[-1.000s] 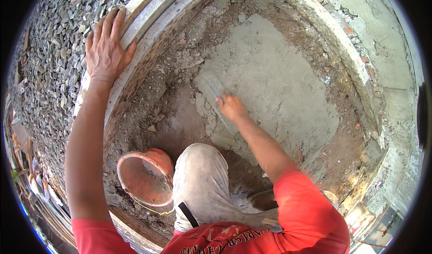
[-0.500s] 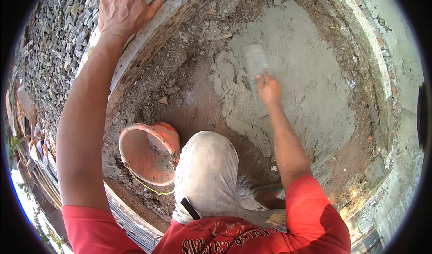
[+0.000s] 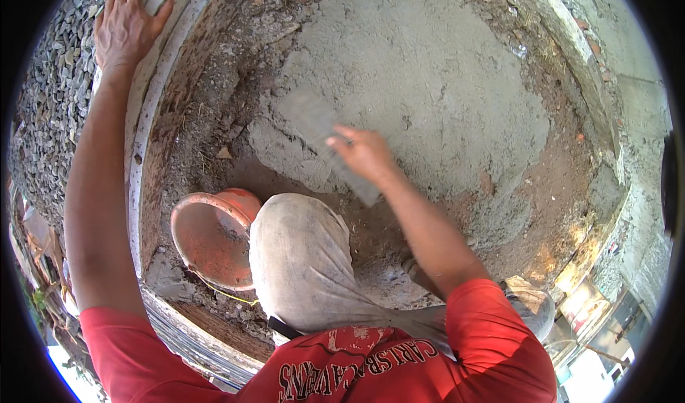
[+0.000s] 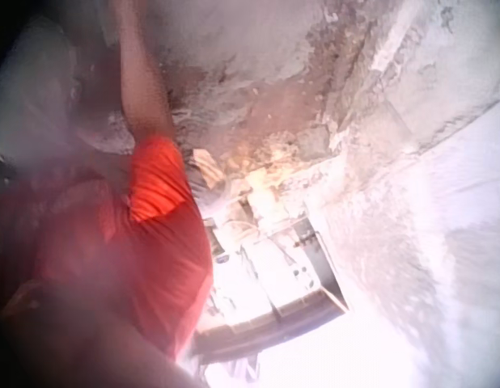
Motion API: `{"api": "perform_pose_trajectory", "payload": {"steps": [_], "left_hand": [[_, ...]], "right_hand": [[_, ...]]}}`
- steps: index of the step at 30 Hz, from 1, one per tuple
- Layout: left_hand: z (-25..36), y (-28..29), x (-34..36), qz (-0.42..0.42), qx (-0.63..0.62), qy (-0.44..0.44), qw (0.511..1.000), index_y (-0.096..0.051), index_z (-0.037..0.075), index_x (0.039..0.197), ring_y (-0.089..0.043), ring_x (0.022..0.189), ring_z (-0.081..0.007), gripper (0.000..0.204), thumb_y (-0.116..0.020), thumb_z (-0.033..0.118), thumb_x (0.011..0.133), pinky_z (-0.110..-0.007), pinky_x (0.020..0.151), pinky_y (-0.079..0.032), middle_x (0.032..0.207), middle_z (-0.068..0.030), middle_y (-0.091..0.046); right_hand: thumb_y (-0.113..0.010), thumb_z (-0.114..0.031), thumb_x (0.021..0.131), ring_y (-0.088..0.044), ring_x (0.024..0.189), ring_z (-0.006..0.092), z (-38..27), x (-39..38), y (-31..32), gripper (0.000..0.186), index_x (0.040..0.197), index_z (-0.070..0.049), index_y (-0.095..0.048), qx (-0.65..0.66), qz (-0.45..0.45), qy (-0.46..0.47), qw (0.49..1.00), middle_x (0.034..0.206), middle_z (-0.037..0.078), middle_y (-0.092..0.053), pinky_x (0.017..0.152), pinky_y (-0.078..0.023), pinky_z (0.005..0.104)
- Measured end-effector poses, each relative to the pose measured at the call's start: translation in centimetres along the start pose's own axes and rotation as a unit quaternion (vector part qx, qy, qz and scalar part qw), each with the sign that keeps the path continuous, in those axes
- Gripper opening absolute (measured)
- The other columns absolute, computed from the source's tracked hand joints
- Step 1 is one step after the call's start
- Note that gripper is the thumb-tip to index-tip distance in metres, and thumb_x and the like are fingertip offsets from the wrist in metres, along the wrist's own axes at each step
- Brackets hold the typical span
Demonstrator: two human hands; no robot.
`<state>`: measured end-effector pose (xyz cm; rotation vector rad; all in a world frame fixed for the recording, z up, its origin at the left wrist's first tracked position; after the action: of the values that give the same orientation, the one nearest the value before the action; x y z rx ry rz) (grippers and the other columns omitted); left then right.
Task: The person pours wet concrete from a bucket into a wooden frame and uses a trowel to spread and level it across the ground area.
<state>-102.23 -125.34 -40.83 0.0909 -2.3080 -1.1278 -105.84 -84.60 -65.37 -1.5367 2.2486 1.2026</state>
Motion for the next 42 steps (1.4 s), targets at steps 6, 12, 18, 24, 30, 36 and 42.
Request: {"api": "perform_pose_trajectory", "payload": {"steps": [6, 12, 18, 24, 30, 36, 42], "left_hand": [[2.9, 1.5, 2.0, 0.004, -0.047, -0.011, 0.999, -0.039, 0.011, 0.151, -0.048, 0.136, -0.0370, 0.090, -0.071, 0.056, 0.080, -0.053, 0.108, -0.041, 0.149, -0.0165, -0.049], [-0.6, -0.9, 1.1, -0.033, 0.049, -0.012, 0.998, -0.038, 0.024, 0.156, -0.050, 0.138, -0.0273, 0.078, -0.064, 0.060, 0.092, -0.049, 0.112, -0.043, 0.151, -0.0064, -0.051], [1.0, -0.1, 1.1, -0.046, 0.020, -0.018, 0.999, -0.034, 0.027, 0.159, -0.051, 0.137, -0.0305, 0.079, -0.062, 0.061, 0.093, -0.049, 0.112, -0.043, 0.152, -0.0075, -0.050], [0.7, 0.3, 1.4, -0.029, 0.020, -0.016, 0.999, -0.033, 0.028, 0.159, -0.050, 0.138, -0.0281, 0.077, -0.061, 0.059, 0.094, -0.048, 0.111, -0.044, 0.154, -0.0050, -0.048], [1.1, -1.1, 1.8, -0.038, 0.018, -0.008, 0.999, -0.035, 0.028, 0.159, -0.050, 0.139, -0.0274, 0.078, -0.060, 0.063, 0.094, -0.050, 0.112, -0.042, 0.155, -0.0048, -0.048], [0.1, -1.0, 1.2, -0.041, 0.037, -0.020, 0.998, -0.035, 0.027, 0.159, -0.050, 0.138, -0.0290, 0.079, -0.060, 0.063, 0.094, -0.050, 0.111, -0.043, 0.154, -0.0060, -0.049], [1.4, 0.8, 1.2, -0.002, 0.025, -0.019, 1.000, -0.035, 0.026, 0.158, -0.052, 0.136, -0.0296, 0.079, -0.063, 0.060, 0.093, -0.049, 0.110, -0.045, 0.150, -0.0077, -0.052]], "right_hand": [[-0.060, -0.052, 0.098, -0.075, 0.096, 0.0307, 23.1, -4.2, 17.5, 0.058, 0.143, -0.016, -0.060, -0.052, 0.270, -0.189, 0.943, 0.111, 0.024, -0.074, 0.092, -0.057, 0.0409], [-0.051, -0.056, 0.102, -0.073, 0.096, 0.0304, 15.9, -6.3, 1.9, 0.051, 0.143, -0.026, -0.060, -0.125, -0.013, -0.072, 0.989, 0.105, 0.018, -0.075, 0.100, -0.055, 0.0418], [-0.050, -0.057, 0.103, -0.074, 0.090, 0.0308, 13.4, -14.3, -8.9, 0.056, 0.152, -0.031, -0.049, -0.141, -0.126, -0.076, 0.979, 0.102, 0.020, -0.075, 0.094, -0.058, 0.0443], [-0.057, -0.062, 0.098, -0.075, 0.085, 0.0285, 15.2, -13.1, 0.7, 0.062, 0.147, -0.024, -0.056, -0.120, 0.056, 0.001, 0.991, 0.099, 0.023, -0.075, 0.086, -0.059, 0.0444], [-0.058, -0.059, 0.098, -0.072, 0.105, 0.0311, 21.6, -4.0, 15.7, 0.063, 0.147, -0.019, -0.057, 0.069, 0.232, -0.230, 0.943, 0.118, 0.019, -0.074, 0.097, -0.055, 0.0430], [-0.061, -0.060, 0.096, -0.066, 0.117, 0.0383, 15.8, -7.5, -2.6, 0.060, 0.145, -0.025, -0.058, -0.086, -0.058, -0.020, 0.994, 0.123, 0.019, -0.070, 0.108, -0.048, 0.0481], [-0.068, -0.064, 0.088, -0.064, 0.123, 0.0374, 12.6, -9.3, 3.6, 0.057, 0.135, -0.031, -0.068, -0.088, -0.209, -0.063, 0.972, 0.133, 0.016, -0.067, 0.106, -0.049, 0.0471]]}}
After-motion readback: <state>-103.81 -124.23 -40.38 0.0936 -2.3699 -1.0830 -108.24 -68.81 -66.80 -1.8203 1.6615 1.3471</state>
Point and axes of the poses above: each hand's wrist, its own x-axis towards the middle knuckle, its own y-axis out of the back of the hand, z = x × y, the point moved 5 cm from there along x, towards the middle knuckle
